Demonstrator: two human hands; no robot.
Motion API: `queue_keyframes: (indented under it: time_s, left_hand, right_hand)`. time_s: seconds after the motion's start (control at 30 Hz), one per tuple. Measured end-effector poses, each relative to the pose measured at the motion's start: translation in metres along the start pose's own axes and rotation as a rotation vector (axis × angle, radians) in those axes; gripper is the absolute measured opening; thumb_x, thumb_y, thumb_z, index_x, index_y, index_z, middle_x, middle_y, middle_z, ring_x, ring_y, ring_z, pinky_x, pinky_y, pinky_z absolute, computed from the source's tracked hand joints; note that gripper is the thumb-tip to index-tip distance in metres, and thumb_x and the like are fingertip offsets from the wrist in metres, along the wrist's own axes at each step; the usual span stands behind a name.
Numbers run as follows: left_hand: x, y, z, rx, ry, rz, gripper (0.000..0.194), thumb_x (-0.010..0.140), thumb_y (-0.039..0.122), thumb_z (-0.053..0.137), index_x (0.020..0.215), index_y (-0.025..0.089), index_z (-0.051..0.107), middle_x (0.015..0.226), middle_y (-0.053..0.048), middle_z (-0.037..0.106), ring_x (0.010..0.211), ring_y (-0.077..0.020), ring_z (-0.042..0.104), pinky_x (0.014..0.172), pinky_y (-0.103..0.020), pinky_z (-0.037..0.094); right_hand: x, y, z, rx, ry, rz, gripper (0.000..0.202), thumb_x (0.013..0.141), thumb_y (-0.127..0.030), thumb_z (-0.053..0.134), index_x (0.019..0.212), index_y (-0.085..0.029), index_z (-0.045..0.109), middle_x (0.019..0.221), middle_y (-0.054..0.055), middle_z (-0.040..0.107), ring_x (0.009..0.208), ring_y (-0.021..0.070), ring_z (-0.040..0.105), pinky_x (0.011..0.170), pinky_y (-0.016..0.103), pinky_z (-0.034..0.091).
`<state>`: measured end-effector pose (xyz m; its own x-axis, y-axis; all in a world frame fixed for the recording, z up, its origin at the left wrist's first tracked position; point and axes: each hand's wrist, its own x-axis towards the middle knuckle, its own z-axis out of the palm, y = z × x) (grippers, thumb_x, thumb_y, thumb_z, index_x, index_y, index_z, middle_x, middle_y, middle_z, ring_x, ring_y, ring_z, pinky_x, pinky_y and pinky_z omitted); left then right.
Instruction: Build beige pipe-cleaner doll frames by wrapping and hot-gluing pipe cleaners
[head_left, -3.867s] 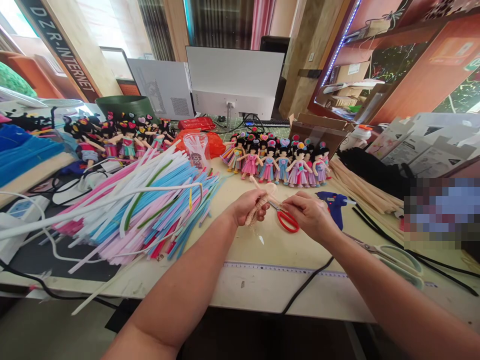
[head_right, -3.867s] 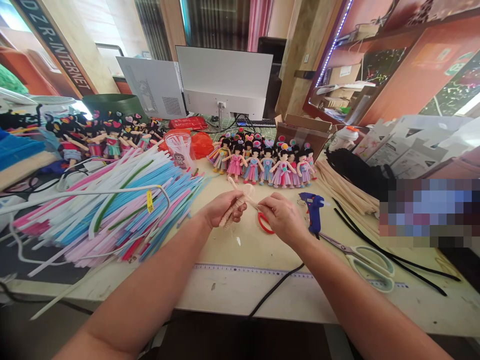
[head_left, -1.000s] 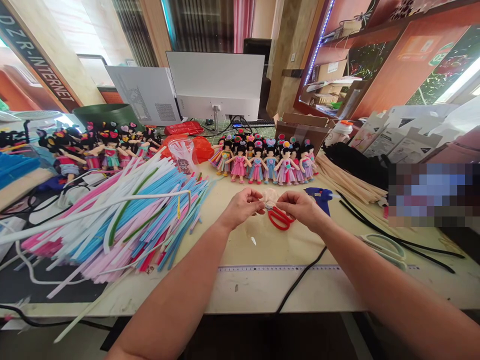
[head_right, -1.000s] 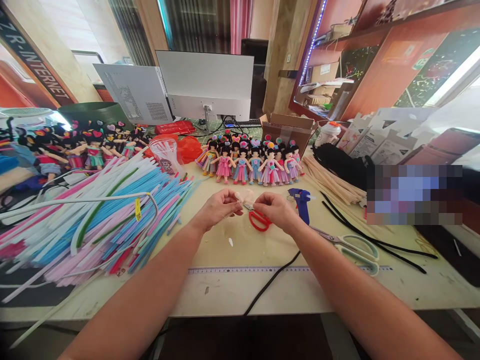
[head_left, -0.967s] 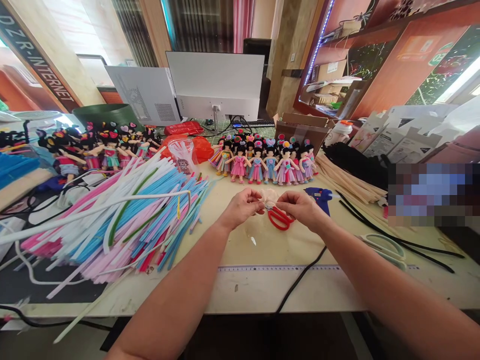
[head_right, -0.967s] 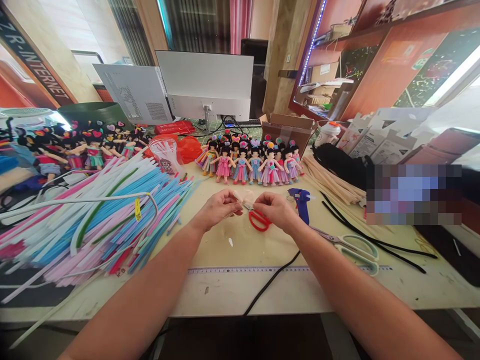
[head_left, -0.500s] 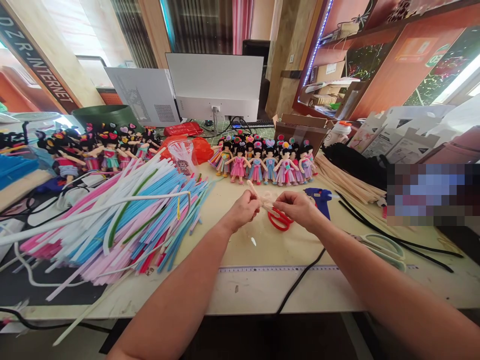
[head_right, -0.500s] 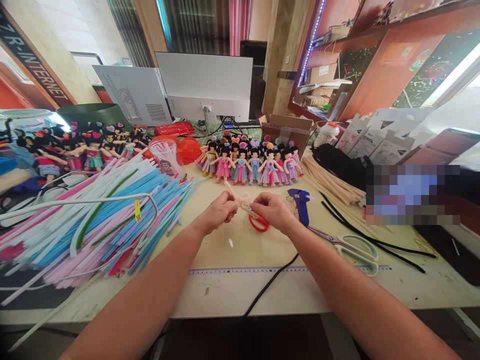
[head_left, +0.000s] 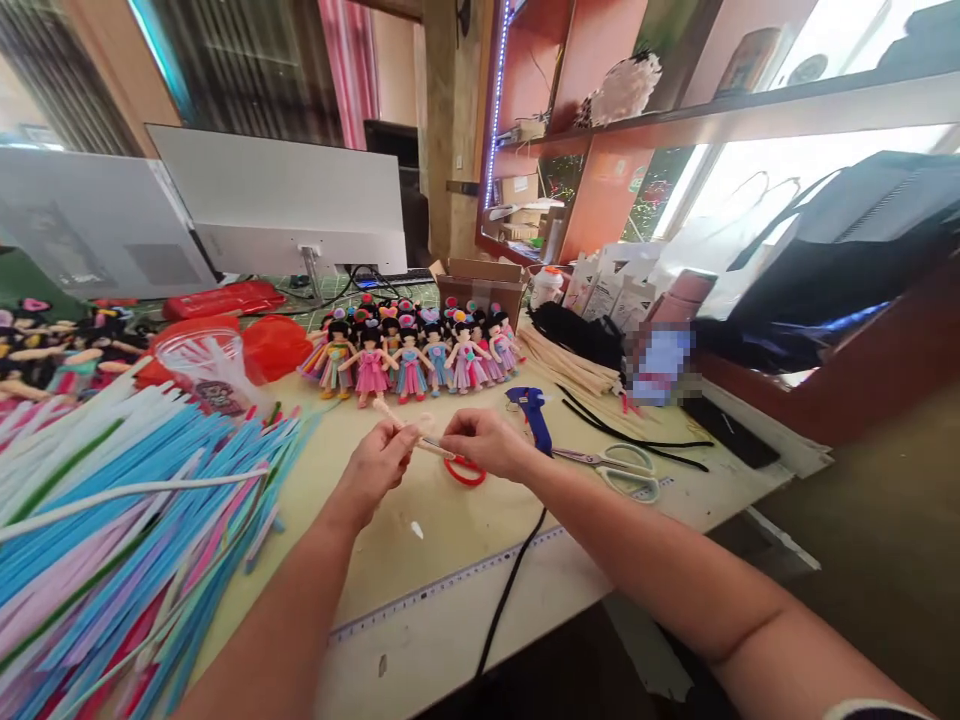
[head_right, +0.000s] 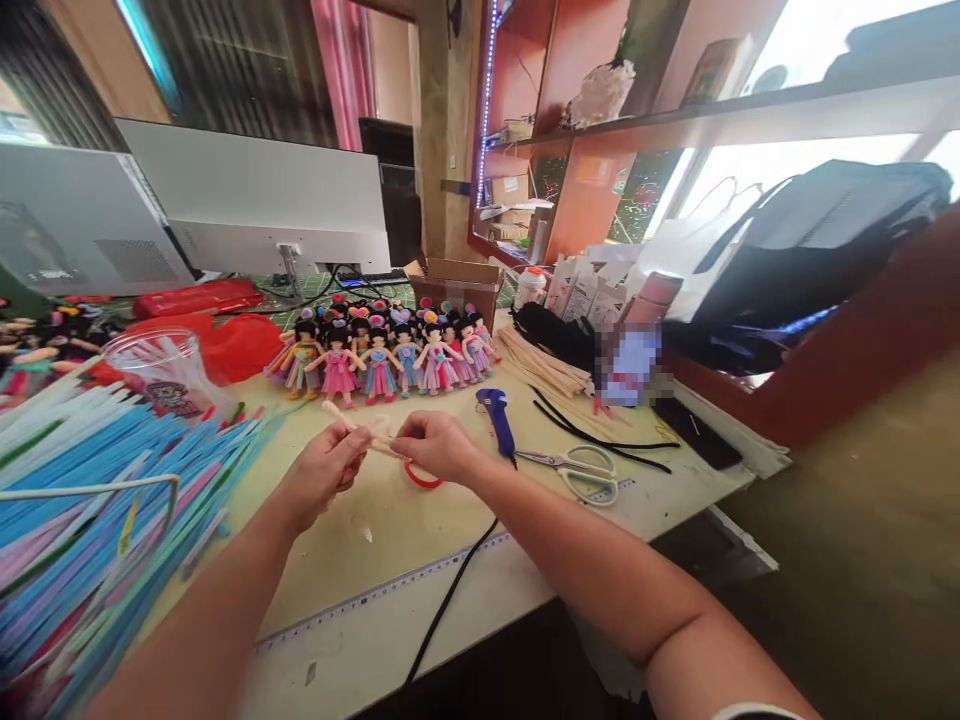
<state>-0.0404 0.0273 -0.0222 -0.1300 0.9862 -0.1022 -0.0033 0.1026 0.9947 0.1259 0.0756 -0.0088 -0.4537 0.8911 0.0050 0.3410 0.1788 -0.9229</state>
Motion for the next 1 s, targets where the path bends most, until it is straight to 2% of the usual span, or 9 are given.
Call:
queue_keyframes:
  time_s: [0.37, 0.57, 0.67, 0.77, 0.8, 0.87, 0.93, 1.0]
  left_hand:
    - [-0.001, 0.004, 0.000, 0.028, 0.102, 0.029, 0.045, 0.062, 0.057, 0.069, 0.073, 0.020, 0.046, 0.052, 0.009, 0.044, 0.042, -0.0046, 0.032, 0.039, -0.019, 0.024]
    - [-0.001, 0.006, -0.004, 0.041, 0.145, 0.025, 0.045, 0.058, 0.057, 0.070, 0.069, 0.020, 0.045, 0.051, 0.009, 0.043, 0.042, -0.0048, 0.032, 0.039, -0.019, 0.024]
    - [0.000, 0.006, -0.008, 0.025, 0.166, 0.014, 0.047, 0.056, 0.057, 0.072, 0.068, 0.020, 0.046, 0.050, 0.008, 0.044, 0.041, -0.0044, 0.032, 0.039, -0.019, 0.024]
    - [0.002, 0.007, -0.012, -0.021, 0.190, 0.021, 0.048, 0.054, 0.056, 0.074, 0.069, 0.020, 0.046, 0.049, 0.009, 0.045, 0.040, -0.0038, 0.032, 0.038, -0.018, 0.022]
    - [0.003, 0.007, -0.014, -0.038, 0.198, 0.026, 0.049, 0.054, 0.056, 0.075, 0.069, 0.020, 0.046, 0.049, 0.009, 0.045, 0.040, -0.0036, 0.033, 0.038, -0.018, 0.021]
    - [0.004, 0.007, -0.016, -0.065, 0.218, 0.042, 0.049, 0.053, 0.054, 0.076, 0.069, 0.020, 0.045, 0.049, 0.009, 0.045, 0.039, -0.0033, 0.033, 0.037, -0.018, 0.021]
    - [0.004, 0.007, -0.017, -0.083, 0.230, 0.061, 0.049, 0.054, 0.054, 0.076, 0.069, 0.020, 0.045, 0.049, 0.009, 0.045, 0.038, -0.0030, 0.034, 0.037, -0.018, 0.021]
    - [0.003, 0.009, -0.016, -0.090, 0.231, 0.070, 0.048, 0.055, 0.053, 0.076, 0.070, 0.020, 0.045, 0.050, 0.009, 0.046, 0.038, -0.0029, 0.034, 0.036, -0.017, 0.021]
  right_hand:
    - [-0.012, -0.006, 0.002, 0.035, -0.038, 0.085, 0.018, 0.079, -0.020, 0.068, 0.067, -0.019, 0.054, 0.049, -0.009, 0.046, 0.045, 0.0065, 0.039, 0.044, 0.020, 0.030]
    - [-0.034, 0.005, -0.002, 0.065, -0.125, 0.116, 0.015, 0.080, -0.019, 0.066, 0.070, -0.019, 0.055, 0.055, -0.007, 0.051, 0.043, 0.0064, 0.046, 0.042, 0.019, 0.035]
    - [-0.055, 0.012, -0.013, 0.037, -0.206, 0.117, 0.014, 0.079, -0.023, 0.066, 0.070, -0.018, 0.057, 0.057, -0.006, 0.054, 0.048, 0.0078, 0.051, 0.046, 0.020, 0.040]
    - [-0.076, 0.022, -0.038, -0.007, -0.267, 0.132, 0.016, 0.078, -0.031, 0.066, 0.073, -0.017, 0.060, 0.062, -0.003, 0.058, 0.055, 0.0097, 0.056, 0.050, 0.020, 0.041]
    - [-0.080, 0.027, -0.050, -0.019, -0.214, 0.146, 0.018, 0.077, -0.035, 0.065, 0.074, -0.018, 0.060, 0.063, -0.002, 0.059, 0.056, 0.0100, 0.056, 0.049, 0.020, 0.040]
    - [-0.083, 0.040, -0.076, -0.036, -0.020, 0.179, 0.025, 0.076, -0.043, 0.064, 0.072, -0.018, 0.058, 0.062, -0.003, 0.056, 0.053, 0.0099, 0.053, 0.046, 0.021, 0.037]
    - [-0.078, 0.054, -0.099, -0.050, 0.227, 0.156, 0.032, 0.075, -0.050, 0.062, 0.071, -0.019, 0.055, 0.056, -0.005, 0.049, 0.049, 0.0094, 0.046, 0.045, 0.022, 0.035]
    - [-0.065, 0.065, -0.113, -0.088, 0.405, 0.138, 0.033, 0.075, -0.052, 0.060, 0.076, -0.019, 0.056, 0.058, -0.004, 0.050, 0.050, 0.0103, 0.046, 0.046, 0.023, 0.037]
